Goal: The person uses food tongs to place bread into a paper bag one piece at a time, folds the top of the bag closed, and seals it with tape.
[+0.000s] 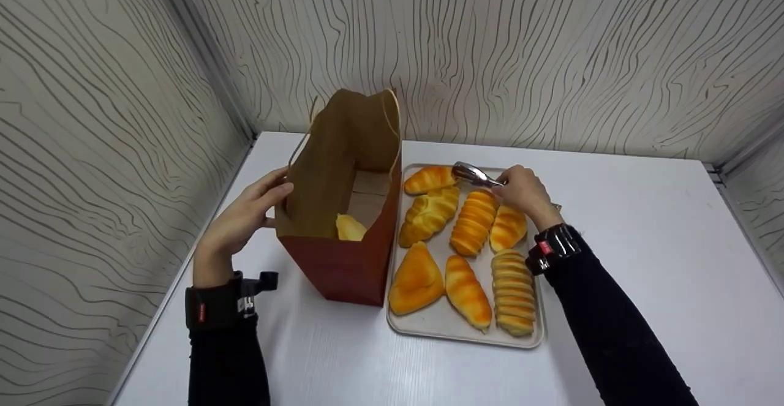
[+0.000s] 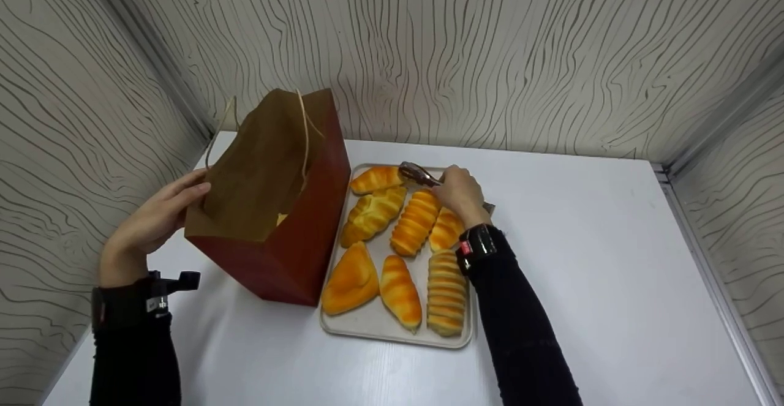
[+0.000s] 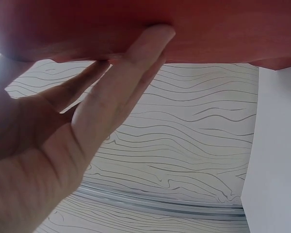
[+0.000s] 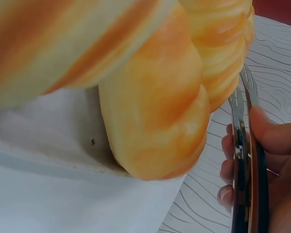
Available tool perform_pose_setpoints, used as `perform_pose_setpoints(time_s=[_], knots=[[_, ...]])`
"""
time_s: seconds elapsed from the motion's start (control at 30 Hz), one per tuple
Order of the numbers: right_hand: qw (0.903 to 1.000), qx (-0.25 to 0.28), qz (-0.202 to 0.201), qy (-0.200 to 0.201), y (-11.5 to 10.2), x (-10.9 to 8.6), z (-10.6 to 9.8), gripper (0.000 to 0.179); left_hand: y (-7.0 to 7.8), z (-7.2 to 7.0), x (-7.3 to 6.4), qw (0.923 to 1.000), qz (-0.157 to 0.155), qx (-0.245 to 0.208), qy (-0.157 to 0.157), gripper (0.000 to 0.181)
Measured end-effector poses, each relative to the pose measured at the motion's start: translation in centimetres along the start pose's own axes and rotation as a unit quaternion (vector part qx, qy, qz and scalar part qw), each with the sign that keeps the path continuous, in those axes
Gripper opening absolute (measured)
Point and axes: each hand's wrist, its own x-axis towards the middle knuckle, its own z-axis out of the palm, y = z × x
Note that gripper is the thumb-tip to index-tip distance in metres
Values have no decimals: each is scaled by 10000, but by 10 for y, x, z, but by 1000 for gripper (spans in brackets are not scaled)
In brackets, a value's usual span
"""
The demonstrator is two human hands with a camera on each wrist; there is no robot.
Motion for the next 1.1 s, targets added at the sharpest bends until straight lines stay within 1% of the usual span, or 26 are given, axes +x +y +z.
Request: perform_pose_setpoints(time_s=[0.17,0.23,0.33,0.47,0.6,0.73,0.9,1.1], knots=[[9995,31,78,292,1,-3,-2,30,0,-1,0,10000,-12,-27,-5,69],[9987,-48,49,501,1,-5,-3,28,0,-1,0,10000,-20,-29,-3,69],[9955,-232,-91,918,-1,-8,-6,26,0,-1,0,10000,-28,-23,-3,69],[9875,-515,-376,1442,-4,-14,-9,25,1,-1,0,10000,-25,2,-11,68],[9796,-677,-579,1799,-8,-21,-13,22,1,0,1,10000,-9,-22,-28,68],[9718,-764,-766,2093,-8,-26,-15,18,0,0,1,10000,-15,-15,-30,69],[9589,-939,-993,2486,-6,-31,-18,16,-1,-1,1,10000,36,-43,-70,67],[9477,-1118,-1152,2758,-6,-37,-23,16,-1,-1,4,9999,26,-44,-89,68]])
